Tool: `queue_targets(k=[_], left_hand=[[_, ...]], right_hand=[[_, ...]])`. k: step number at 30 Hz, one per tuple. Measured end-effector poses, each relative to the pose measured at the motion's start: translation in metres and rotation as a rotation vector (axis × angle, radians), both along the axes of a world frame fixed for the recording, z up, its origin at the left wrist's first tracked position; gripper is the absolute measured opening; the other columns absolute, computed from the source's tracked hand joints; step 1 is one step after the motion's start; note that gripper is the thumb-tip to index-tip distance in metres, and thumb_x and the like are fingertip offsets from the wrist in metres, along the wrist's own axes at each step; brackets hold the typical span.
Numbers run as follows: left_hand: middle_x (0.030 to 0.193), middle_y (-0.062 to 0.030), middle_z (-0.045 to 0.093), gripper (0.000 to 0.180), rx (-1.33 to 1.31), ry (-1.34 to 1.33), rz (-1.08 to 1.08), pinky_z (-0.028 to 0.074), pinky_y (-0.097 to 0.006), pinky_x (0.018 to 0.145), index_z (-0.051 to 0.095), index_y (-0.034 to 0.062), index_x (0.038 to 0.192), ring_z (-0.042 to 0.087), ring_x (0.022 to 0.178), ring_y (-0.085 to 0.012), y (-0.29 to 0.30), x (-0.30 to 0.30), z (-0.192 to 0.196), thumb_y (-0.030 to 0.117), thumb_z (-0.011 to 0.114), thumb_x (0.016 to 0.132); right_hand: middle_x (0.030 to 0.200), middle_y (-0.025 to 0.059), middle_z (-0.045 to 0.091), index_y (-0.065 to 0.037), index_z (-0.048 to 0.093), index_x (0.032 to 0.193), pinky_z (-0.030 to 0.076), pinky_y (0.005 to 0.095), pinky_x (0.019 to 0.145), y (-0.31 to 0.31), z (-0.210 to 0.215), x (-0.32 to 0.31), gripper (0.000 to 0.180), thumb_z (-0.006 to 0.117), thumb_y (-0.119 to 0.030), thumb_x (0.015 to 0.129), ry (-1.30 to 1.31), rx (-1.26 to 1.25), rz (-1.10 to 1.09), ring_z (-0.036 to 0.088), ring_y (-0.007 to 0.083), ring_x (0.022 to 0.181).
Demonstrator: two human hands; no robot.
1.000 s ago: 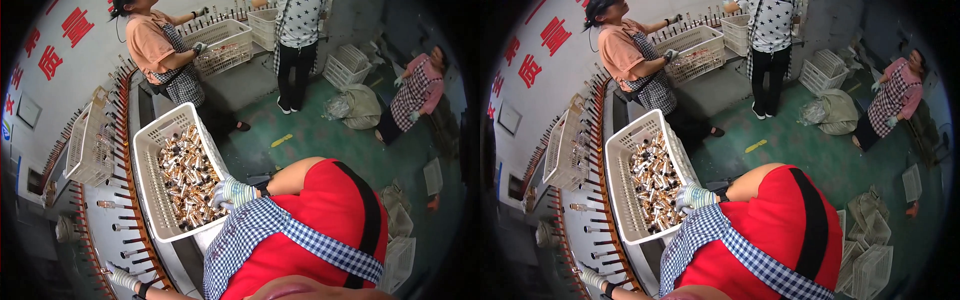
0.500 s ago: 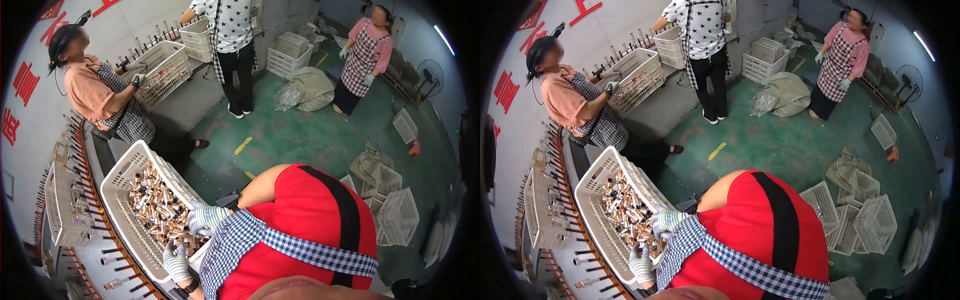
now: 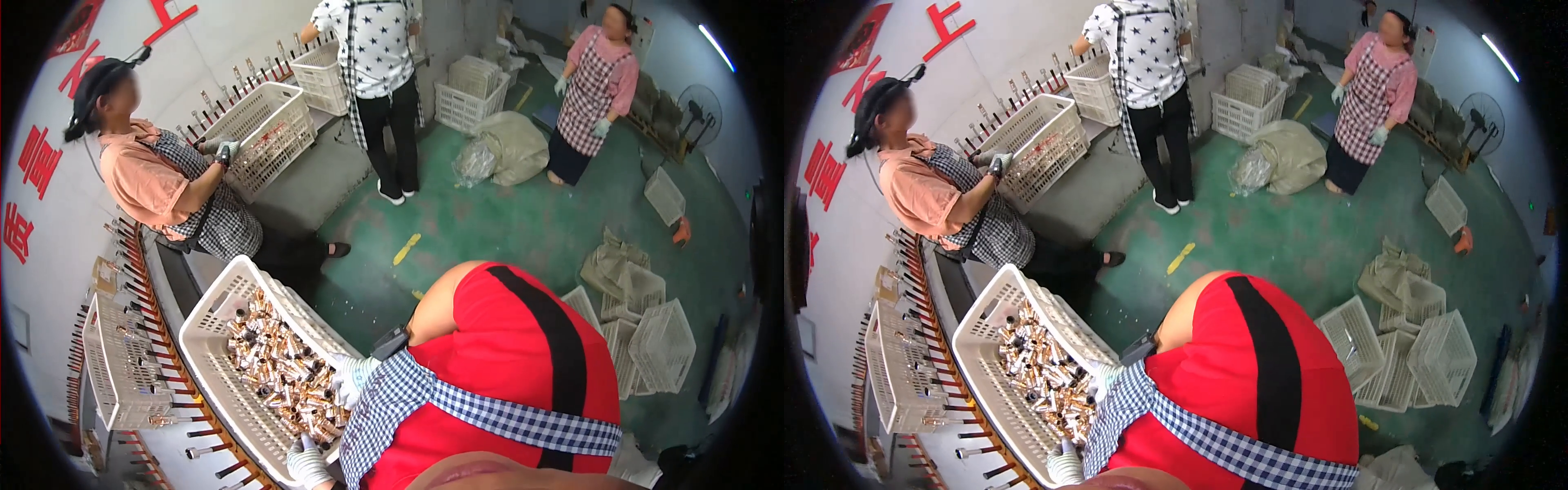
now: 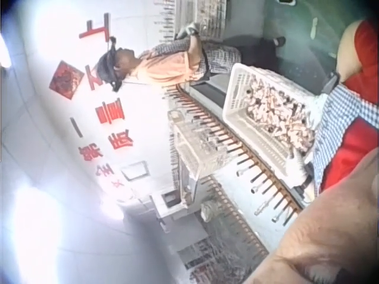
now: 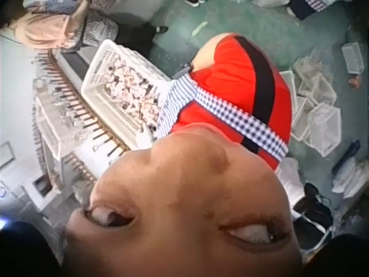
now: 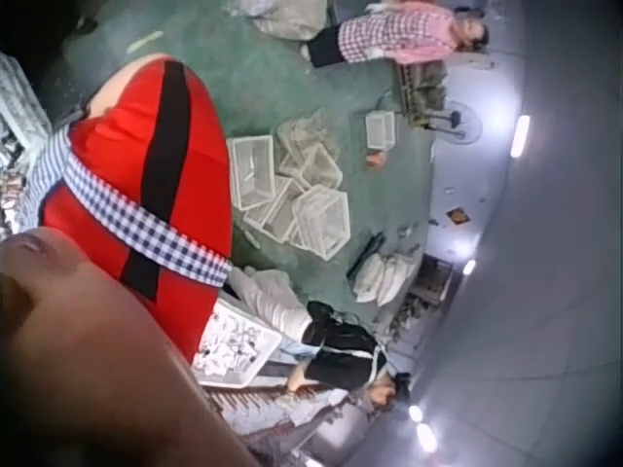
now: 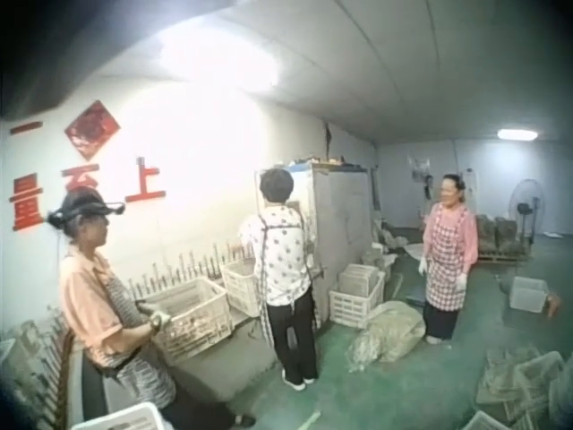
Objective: Placing small metallic components onto the pegs of a rotating assembly or coating machine.
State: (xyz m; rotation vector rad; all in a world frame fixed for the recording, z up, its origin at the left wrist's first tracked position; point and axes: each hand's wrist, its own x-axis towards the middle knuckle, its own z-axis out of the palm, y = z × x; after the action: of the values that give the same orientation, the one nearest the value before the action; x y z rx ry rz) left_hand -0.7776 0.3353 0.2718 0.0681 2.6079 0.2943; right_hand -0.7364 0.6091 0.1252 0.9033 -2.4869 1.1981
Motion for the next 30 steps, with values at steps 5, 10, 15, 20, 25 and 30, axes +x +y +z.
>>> queue_targets(k=[5, 10, 15, 20, 25, 30], left_hand=[[0.118, -0.0278, 0.062, 0.048, -0.111, 0.056, -0.464, 0.051, -0.049, 0.084, 0.052, 0.0017, 0.132, 0.063, 0.101, -0.0438, -0.014, 0.005, -0.004, 0.038, 0.047, 0.101], [0.085, -0.0203, 0.072, 0.056, 0.062, 0.278, -0.103, 0.051, -0.048, 0.076, 0.076, 0.0045, 0.092, 0.068, 0.081, -0.0386, 0.009, 0.012, -0.012, 0.053, 0.048, 0.097], [0.087, -0.0214, 0.072, 0.053, 0.016, 0.368, -0.149, 0.051, -0.048, 0.077, 0.076, 0.0046, 0.091, 0.068, 0.082, -0.0398, -0.001, 0.002, -0.039, 0.048, 0.046, 0.099], [0.079, -0.0188, 0.069, 0.030, 0.005, 0.597, -0.457, 0.051, -0.050, 0.061, 0.067, 0.0086, 0.082, 0.065, 0.069, -0.0380, -0.032, 0.006, -0.057, 0.034, 0.058, 0.095], [0.080, -0.0123, 0.070, 0.028, 0.054, 0.502, -0.263, 0.054, -0.045, 0.065, 0.070, 0.0110, 0.087, 0.068, 0.073, -0.0326, -0.025, -0.003, -0.062, 0.036, 0.060, 0.093], [0.081, -0.0156, 0.071, 0.031, 0.318, 0.484, 0.105, 0.054, -0.038, 0.071, 0.075, 0.0108, 0.097, 0.069, 0.076, -0.0329, -0.016, 0.009, -0.027, 0.038, 0.061, 0.094]], right_hand=[[0.086, 0.0011, 0.066, -0.011, 0.067, 0.071, 0.032, 0.0627, 0.097, -0.001, 0.010, 0.002, 0.022, 0.065, -0.028, 0.084, -0.041, -0.001, 0.029, 0.059, 0.0304, 0.100], [0.070, 0.0029, 0.063, -0.011, 0.065, 0.056, 0.038, 0.0617, 0.085, 0.019, 0.056, 0.005, 0.024, 0.071, -0.022, 0.076, 0.267, 0.072, 0.012, 0.062, 0.0305, 0.094], [0.067, 0.0032, 0.061, -0.008, 0.062, 0.058, 0.049, 0.0484, 0.074, 0.017, 0.053, 0.002, 0.024, 0.072, -0.016, 0.078, 0.331, -0.055, -0.023, 0.061, 0.0297, 0.088], [0.102, 0.0080, 0.061, -0.012, 0.062, 0.097, 0.045, 0.0522, 0.078, 0.009, 0.006, 0.000, 0.035, 0.074, -0.031, 0.071, -0.343, -0.971, 0.472, 0.053, 0.0261, 0.102], [0.087, 0.0026, 0.061, -0.014, 0.058, 0.096, 0.049, 0.0355, 0.069, 0.038, 0.010, -0.009, 0.057, 0.066, -0.069, 0.082, -1.722, -1.990, 0.421, 0.059, 0.0191, 0.075], [0.081, -0.0086, 0.067, -0.025, 0.068, 0.093, 0.049, 0.0433, 0.059, 0.009, 0.043, 0.010, 0.028, 0.050, -0.044, 0.100, -1.486, -2.084, 0.479, 0.065, 0.0157, 0.076]])
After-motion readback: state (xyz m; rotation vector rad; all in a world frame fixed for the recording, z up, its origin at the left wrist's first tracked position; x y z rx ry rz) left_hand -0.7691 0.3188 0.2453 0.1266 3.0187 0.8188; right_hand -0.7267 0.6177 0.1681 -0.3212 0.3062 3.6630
